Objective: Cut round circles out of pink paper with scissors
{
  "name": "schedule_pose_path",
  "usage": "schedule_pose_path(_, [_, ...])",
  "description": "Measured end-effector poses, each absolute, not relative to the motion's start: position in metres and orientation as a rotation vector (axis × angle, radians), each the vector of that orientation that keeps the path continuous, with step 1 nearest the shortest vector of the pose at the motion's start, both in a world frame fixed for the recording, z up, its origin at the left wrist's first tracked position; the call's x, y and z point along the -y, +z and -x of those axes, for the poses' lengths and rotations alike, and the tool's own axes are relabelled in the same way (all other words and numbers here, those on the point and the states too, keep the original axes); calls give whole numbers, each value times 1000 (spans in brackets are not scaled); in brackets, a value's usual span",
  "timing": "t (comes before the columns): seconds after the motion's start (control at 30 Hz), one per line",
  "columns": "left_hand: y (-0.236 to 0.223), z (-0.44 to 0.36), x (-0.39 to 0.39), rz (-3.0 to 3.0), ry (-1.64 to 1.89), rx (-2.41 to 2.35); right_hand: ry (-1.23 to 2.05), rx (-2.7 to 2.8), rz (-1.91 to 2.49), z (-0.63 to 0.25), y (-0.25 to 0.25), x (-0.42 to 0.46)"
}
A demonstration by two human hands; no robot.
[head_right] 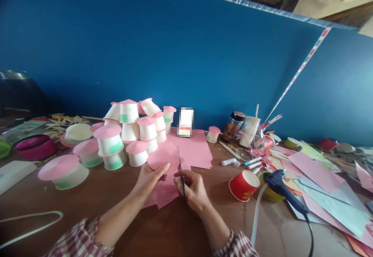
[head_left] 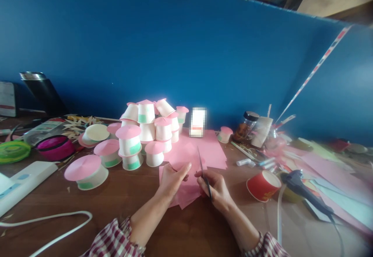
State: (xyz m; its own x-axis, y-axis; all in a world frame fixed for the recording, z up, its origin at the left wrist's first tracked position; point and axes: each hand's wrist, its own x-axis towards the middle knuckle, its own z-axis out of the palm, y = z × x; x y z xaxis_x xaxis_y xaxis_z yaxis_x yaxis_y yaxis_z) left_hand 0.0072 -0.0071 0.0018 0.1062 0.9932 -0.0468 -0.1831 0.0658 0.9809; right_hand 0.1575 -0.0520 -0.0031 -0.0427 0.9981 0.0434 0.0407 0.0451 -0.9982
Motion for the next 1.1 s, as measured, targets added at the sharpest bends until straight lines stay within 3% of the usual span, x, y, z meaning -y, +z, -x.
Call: schedule_pose_path(1.1, [-4, -7, 7, -1094, 1192, -1092, 1194, 1298, 1193, -157, 2, 53])
